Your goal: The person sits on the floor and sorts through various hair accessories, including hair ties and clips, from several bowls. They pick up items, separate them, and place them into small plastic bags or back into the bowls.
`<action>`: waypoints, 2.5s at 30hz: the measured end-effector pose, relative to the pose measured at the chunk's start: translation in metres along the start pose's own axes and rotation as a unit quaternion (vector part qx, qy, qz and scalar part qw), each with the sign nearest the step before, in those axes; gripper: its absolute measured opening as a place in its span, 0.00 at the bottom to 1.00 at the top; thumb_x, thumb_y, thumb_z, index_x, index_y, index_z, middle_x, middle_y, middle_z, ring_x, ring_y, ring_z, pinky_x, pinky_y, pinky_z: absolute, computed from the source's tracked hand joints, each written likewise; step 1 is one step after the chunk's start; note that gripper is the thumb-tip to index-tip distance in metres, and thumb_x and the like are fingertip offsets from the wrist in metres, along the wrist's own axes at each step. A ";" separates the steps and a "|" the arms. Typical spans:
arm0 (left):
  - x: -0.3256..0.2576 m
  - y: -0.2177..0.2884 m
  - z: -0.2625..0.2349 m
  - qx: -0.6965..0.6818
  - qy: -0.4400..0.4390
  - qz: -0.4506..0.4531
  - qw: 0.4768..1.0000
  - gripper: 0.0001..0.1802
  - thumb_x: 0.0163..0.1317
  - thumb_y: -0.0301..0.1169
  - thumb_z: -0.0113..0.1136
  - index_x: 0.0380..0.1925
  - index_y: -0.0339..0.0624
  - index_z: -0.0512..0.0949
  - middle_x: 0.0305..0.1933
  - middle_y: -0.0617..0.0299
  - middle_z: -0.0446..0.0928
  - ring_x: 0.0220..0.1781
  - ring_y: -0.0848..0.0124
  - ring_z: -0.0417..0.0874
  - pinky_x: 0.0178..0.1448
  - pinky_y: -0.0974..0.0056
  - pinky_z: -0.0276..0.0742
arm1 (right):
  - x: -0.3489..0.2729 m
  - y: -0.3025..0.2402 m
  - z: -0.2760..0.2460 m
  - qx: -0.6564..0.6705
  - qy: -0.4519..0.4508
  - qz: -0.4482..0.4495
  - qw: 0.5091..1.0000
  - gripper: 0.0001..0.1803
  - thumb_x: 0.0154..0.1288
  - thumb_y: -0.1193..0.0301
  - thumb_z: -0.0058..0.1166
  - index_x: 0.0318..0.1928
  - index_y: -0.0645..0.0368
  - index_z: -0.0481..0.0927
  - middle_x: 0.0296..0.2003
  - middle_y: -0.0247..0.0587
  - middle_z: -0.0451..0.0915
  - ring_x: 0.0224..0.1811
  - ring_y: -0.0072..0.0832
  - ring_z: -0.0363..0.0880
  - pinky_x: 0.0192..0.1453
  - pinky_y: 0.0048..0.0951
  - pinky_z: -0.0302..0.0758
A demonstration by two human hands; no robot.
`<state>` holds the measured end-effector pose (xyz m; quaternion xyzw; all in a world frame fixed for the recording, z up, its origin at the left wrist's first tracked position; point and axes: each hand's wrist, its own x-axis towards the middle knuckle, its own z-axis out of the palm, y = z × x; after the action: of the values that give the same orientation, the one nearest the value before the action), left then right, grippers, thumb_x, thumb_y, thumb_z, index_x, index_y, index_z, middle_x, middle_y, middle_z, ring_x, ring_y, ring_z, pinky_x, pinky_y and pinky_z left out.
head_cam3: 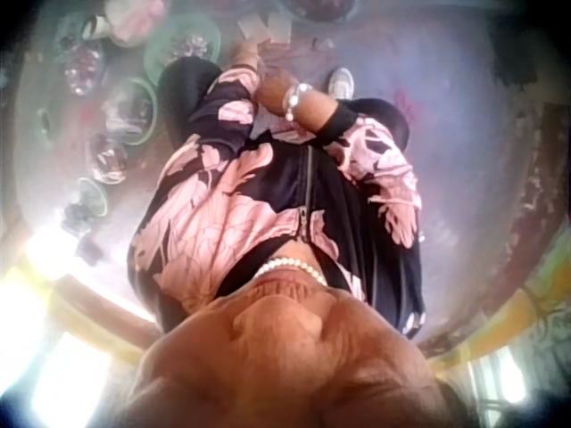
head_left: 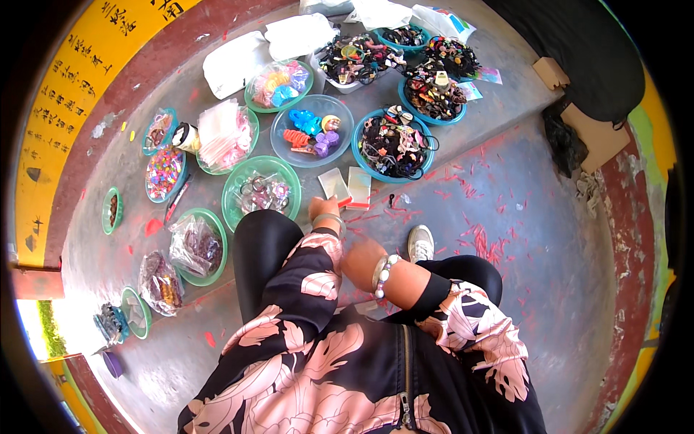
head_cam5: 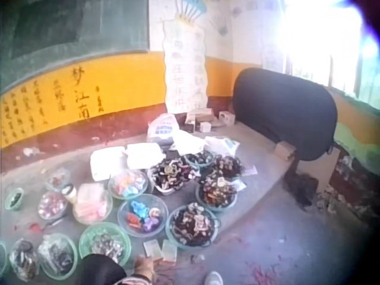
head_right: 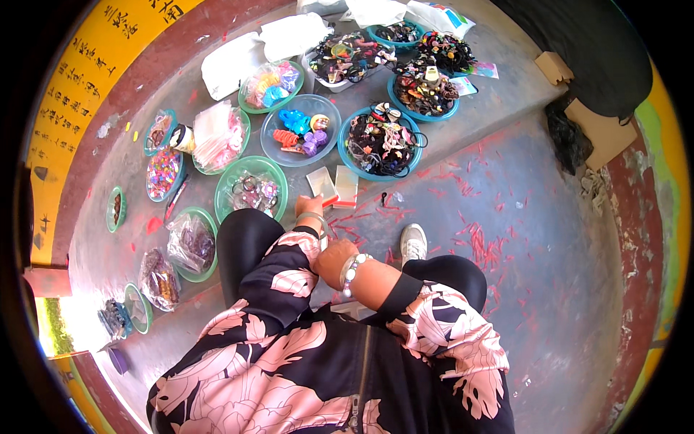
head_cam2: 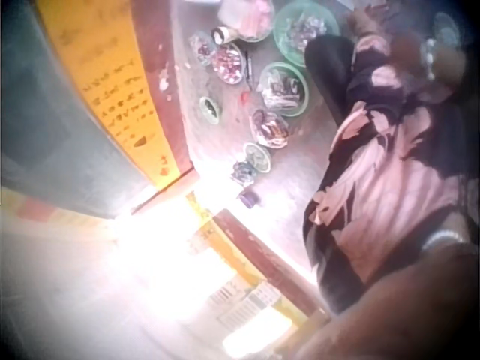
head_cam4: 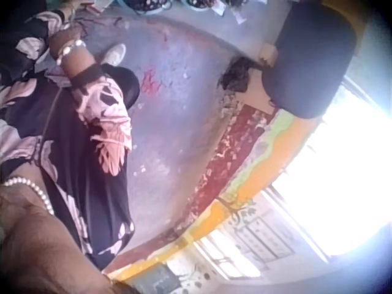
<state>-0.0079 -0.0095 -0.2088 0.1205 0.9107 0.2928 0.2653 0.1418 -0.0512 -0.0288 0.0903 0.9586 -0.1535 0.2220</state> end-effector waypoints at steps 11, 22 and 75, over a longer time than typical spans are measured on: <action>0.025 0.006 0.011 0.029 -0.009 -0.059 0.998 0.17 0.48 0.33 0.58 0.38 0.33 0.75 0.42 0.44 0.76 0.46 0.53 0.78 0.48 0.55 0.73 | 0.004 -0.006 -0.008 -0.009 -0.016 0.000 1.000 0.11 0.52 0.69 0.50 0.35 0.56 0.82 0.36 0.43 0.80 0.43 0.36 0.77 0.41 0.35 0.71; 0.025 0.006 0.020 -0.160 0.032 0.056 0.985 0.11 0.44 0.22 0.51 0.32 0.30 0.72 0.34 0.45 0.77 0.39 0.54 0.79 0.43 0.57 0.73 | -0.002 0.011 -0.015 0.039 0.004 0.032 0.999 0.10 0.51 0.70 0.50 0.33 0.56 0.81 0.32 0.43 0.81 0.38 0.38 0.80 0.37 0.36 0.75; -0.130 0.073 -0.122 -0.468 -0.426 0.182 0.753 0.09 0.61 0.27 0.52 0.40 0.36 0.74 0.37 0.64 0.77 0.36 0.80 0.76 0.42 0.72 0.71 | -0.032 0.061 -0.050 0.336 0.527 0.261 0.736 0.09 0.46 0.69 0.59 0.28 0.56 0.74 0.23 0.40 0.77 0.27 0.36 0.77 0.31 0.32 0.72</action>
<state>0.0369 -0.0569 -0.0280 0.2570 0.4137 0.6433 0.5907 0.1651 0.0196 0.0128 0.4720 0.7475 -0.3295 -0.3316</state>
